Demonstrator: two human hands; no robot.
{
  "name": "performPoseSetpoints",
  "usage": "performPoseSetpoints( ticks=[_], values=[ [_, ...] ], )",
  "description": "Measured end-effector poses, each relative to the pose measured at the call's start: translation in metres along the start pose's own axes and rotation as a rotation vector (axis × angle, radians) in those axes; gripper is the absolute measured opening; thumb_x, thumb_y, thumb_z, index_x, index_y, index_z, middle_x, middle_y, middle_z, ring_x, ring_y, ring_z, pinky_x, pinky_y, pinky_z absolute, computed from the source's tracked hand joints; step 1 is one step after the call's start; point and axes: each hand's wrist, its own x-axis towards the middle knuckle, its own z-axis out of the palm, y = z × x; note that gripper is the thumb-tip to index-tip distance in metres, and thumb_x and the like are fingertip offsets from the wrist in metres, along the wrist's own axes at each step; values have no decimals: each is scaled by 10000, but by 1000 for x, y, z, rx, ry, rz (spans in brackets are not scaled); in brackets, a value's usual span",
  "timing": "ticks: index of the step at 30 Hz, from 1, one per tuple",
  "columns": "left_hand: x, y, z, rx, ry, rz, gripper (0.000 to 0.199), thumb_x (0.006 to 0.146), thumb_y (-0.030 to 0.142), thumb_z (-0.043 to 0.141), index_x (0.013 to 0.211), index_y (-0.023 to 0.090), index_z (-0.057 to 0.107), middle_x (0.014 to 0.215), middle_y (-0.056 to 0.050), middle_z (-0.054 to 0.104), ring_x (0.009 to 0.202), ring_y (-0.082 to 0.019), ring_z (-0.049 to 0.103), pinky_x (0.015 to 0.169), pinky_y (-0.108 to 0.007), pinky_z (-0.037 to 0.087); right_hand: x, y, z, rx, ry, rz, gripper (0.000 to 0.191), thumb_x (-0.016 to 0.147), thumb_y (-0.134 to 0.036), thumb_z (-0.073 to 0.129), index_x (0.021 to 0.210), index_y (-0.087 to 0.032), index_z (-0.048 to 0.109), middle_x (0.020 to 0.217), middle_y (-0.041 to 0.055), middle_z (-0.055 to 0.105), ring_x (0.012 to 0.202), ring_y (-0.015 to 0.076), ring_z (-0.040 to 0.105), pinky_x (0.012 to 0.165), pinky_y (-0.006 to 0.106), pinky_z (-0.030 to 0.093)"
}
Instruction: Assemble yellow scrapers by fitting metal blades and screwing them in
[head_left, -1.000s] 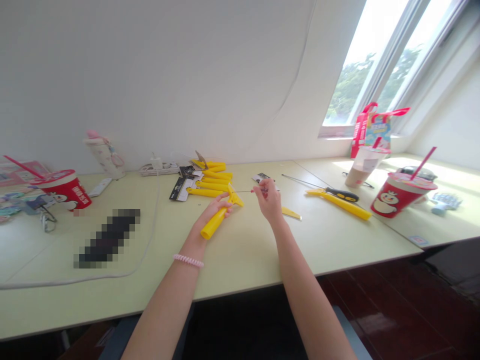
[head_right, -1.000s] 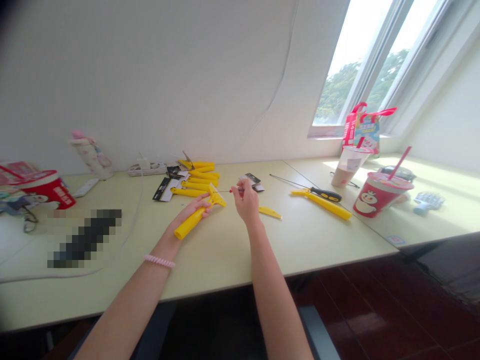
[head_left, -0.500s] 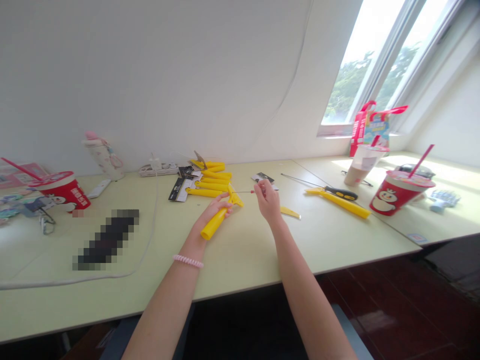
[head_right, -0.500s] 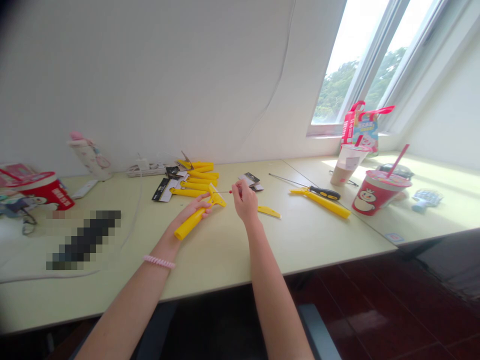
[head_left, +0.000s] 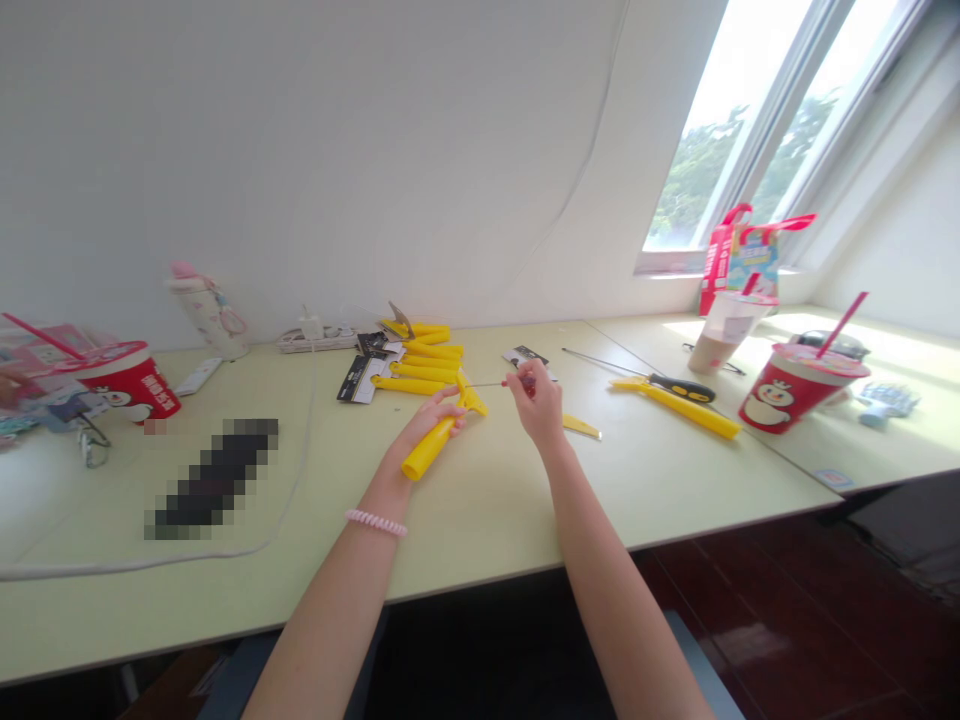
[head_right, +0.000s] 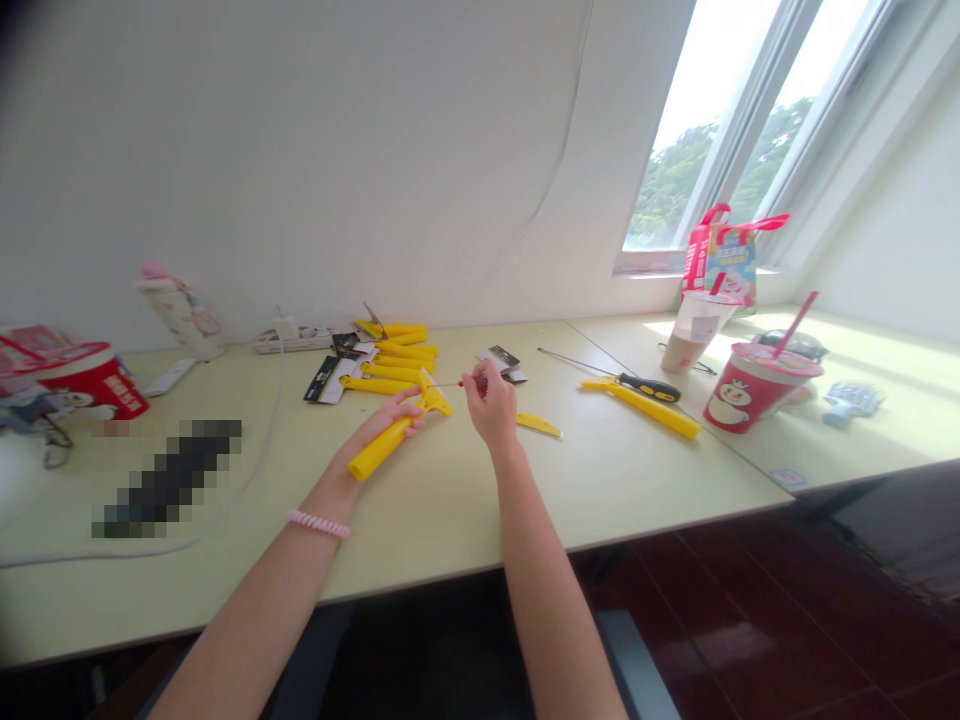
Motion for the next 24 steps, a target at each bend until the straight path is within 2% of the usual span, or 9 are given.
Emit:
performPoseSetpoints(
  ticks=[5,15,20,24],
  values=[
    [1,-1,0,37,-6,15,679,689,67,594,1323,138,364,712,-10,556,465,-44,469,431,-149,365,0,0,0,-22,12,23,176,817,-360,481,727,-217,431,608,-10,595,513,123,523,552,231,389],
    [-1,0,2,36,6,3,681,685,74,610,1322,163,388,747,-23,572,491,-47,488,451,-150,384,0,0,1,2,19,49,181,824,-361,456,717,-221,413,538,-41,486,518,130,526,524,218,355],
    [1,-1,0,-5,-21,20,695,681,64,608,1328,175,382,784,-24,574,492,-39,487,448,-150,385,0,-2,0,39,-24,7,154,813,-342,469,735,-220,415,603,-27,554,487,107,475,524,219,357],
    [3,-2,-1,1,-19,23,695,675,64,613,1325,169,392,770,-21,572,487,-39,488,443,-151,386,0,-1,1,55,-36,19,140,816,-341,457,753,-221,420,634,-8,601,516,119,512,542,227,376]
  ],
)
